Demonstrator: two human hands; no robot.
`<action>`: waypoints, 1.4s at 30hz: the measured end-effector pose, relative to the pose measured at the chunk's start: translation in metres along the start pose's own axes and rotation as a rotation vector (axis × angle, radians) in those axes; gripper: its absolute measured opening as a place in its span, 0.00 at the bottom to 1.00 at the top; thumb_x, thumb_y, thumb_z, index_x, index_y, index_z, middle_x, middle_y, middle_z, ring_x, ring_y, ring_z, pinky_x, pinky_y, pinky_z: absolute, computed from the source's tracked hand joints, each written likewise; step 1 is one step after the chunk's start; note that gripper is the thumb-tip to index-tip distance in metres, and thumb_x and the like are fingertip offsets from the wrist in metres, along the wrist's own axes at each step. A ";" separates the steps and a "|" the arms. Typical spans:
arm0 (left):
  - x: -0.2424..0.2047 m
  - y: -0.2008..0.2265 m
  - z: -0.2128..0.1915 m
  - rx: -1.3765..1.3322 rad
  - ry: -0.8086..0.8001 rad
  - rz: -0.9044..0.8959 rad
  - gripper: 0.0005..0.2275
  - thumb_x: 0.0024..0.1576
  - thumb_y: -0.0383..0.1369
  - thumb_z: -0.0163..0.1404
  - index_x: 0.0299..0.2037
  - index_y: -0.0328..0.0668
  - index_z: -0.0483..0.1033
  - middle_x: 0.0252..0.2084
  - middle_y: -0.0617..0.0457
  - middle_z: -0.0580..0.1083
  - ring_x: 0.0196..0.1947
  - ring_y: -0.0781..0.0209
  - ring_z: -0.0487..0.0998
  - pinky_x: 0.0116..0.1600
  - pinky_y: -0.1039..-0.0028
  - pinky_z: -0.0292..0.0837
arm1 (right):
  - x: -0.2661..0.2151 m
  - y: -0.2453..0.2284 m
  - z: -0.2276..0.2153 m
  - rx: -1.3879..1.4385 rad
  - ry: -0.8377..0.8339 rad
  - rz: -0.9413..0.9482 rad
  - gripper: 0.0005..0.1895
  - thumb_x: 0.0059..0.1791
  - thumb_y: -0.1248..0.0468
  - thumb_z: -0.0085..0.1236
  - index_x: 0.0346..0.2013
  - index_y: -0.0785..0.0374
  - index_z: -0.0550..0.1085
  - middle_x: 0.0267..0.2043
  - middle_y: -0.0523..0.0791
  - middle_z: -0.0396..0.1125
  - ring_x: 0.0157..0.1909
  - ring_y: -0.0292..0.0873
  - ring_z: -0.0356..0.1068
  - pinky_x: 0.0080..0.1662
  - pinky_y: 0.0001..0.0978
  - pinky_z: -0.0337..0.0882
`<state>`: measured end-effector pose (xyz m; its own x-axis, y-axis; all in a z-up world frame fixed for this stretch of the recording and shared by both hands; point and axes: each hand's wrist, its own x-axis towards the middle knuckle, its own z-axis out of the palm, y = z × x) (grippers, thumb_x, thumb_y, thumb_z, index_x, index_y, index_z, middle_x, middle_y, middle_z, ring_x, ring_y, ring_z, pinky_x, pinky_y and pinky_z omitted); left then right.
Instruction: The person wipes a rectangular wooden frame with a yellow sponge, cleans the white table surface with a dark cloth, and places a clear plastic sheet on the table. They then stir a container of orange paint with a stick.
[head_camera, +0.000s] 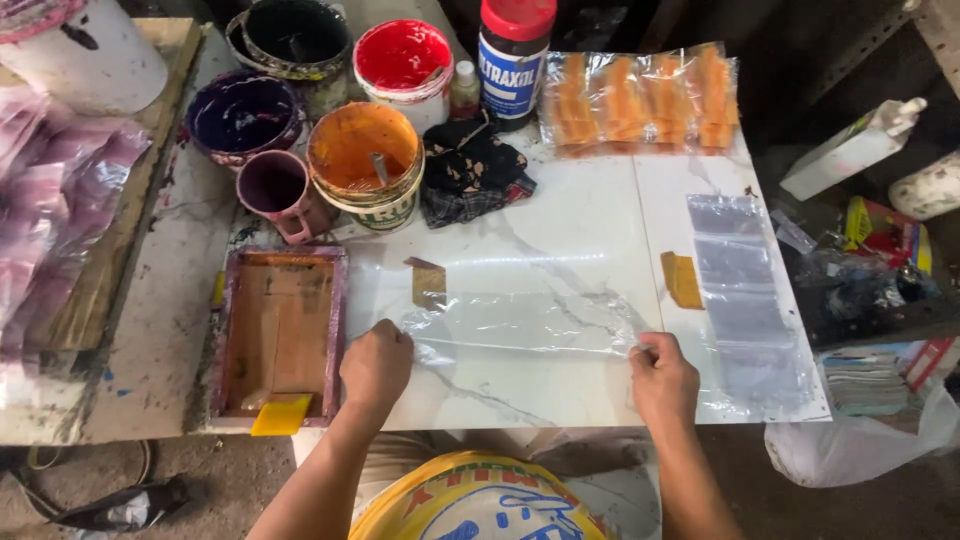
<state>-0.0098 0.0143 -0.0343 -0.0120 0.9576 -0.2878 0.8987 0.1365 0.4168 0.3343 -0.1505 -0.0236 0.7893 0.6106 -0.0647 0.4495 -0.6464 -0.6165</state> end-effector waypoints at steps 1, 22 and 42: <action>0.002 -0.001 0.003 0.001 -0.003 0.004 0.10 0.57 0.39 0.49 0.35 0.43 0.80 0.26 0.46 0.78 0.32 0.45 0.83 0.38 0.59 0.77 | -0.001 -0.001 -0.001 0.000 0.003 0.004 0.09 0.50 0.61 0.60 0.45 0.54 0.78 0.38 0.49 0.77 0.33 0.53 0.78 0.43 0.46 0.76; -0.051 0.024 0.045 0.159 0.100 0.922 0.28 0.61 0.53 0.47 0.65 0.43 0.68 0.74 0.41 0.58 0.75 0.36 0.50 0.72 0.38 0.43 | 0.003 0.006 0.019 -0.028 0.273 -0.784 0.19 0.52 0.61 0.59 0.57 0.62 0.76 0.54 0.50 0.72 0.53 0.54 0.69 0.53 0.46 0.72; -0.056 0.045 0.050 0.260 -0.035 0.888 0.34 0.62 0.60 0.38 0.73 0.46 0.55 0.79 0.43 0.44 0.78 0.39 0.35 0.73 0.37 0.27 | 0.019 0.007 0.027 -0.659 -0.205 -0.542 0.38 0.53 0.36 0.31 0.75 0.43 0.51 0.82 0.38 0.39 0.81 0.48 0.34 0.70 0.59 0.39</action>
<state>0.0529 -0.0459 -0.0428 0.7374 0.6752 0.0170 0.6423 -0.7088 0.2916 0.3418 -0.1313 -0.0503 0.3346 0.9395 -0.0729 0.9410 -0.3373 -0.0280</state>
